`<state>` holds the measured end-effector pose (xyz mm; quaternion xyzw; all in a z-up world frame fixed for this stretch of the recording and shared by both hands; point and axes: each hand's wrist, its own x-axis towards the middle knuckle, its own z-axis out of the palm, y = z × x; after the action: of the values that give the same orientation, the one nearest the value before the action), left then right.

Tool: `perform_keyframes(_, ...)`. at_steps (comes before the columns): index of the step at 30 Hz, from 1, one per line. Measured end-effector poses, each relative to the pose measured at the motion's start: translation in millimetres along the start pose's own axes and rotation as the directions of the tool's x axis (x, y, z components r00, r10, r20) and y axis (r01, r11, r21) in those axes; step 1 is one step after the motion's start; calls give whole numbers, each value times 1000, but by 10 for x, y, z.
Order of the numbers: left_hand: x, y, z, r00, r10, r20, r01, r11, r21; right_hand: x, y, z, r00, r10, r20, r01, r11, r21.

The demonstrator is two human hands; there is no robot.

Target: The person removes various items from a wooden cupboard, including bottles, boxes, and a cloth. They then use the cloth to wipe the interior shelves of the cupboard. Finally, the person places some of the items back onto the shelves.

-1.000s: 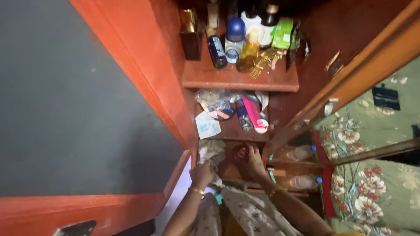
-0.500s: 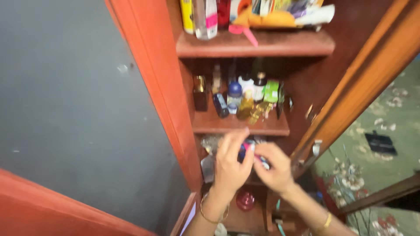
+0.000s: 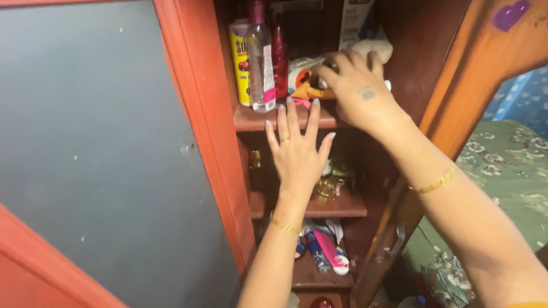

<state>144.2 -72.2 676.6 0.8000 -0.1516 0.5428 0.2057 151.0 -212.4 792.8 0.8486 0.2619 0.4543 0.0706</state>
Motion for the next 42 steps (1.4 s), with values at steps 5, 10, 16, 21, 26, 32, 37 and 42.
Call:
perform_keyframes(5, -43, -64, 145, 1000, 23, -3, -23, 993, 113, 189, 139, 280, 996, -78, 52, 83, 991, -101)
perform_keyframes(10, -42, -92, 171, 999, 41, -7, -40, 991, 129, 263, 207, 331, 981, -50, 187, 87, 977, -194)
perform_keyframes(16, -30, -101, 104, 999, 32, 25, -34, 996, 85, 189, 120, 243, 986, -54, 155, 89, 969, -230)
perform_keyframes(21, -30, -107, 108, 999, 40, 34, -43, 995, 88, 176, 46, 226, 998, 0, 67, 16, 973, -230)
perform_keyframes(26, -38, -106, 122, 999, 36, 36, -38, 996, 75, 130, 68, 244, 998, 4, 57, 13, 957, -290)
perform_keyframes(32, -29, -108, 129, 999, 35, 42, -39, 995, 92, 79, 32, 245, 1000, 1, 16, 3, 965, -263)
perform_keyframes(37, -24, -103, 162, 999, 26, 45, -30, 995, 98, 70, 15, 193, 1000, -9, 10, 11, 964, -265)
perform_keyframes(42, -28, -99, 157, 998, 31, 51, -37, 992, 119, 71, 18, 146, 998, -60, 3, 58, 961, -270)
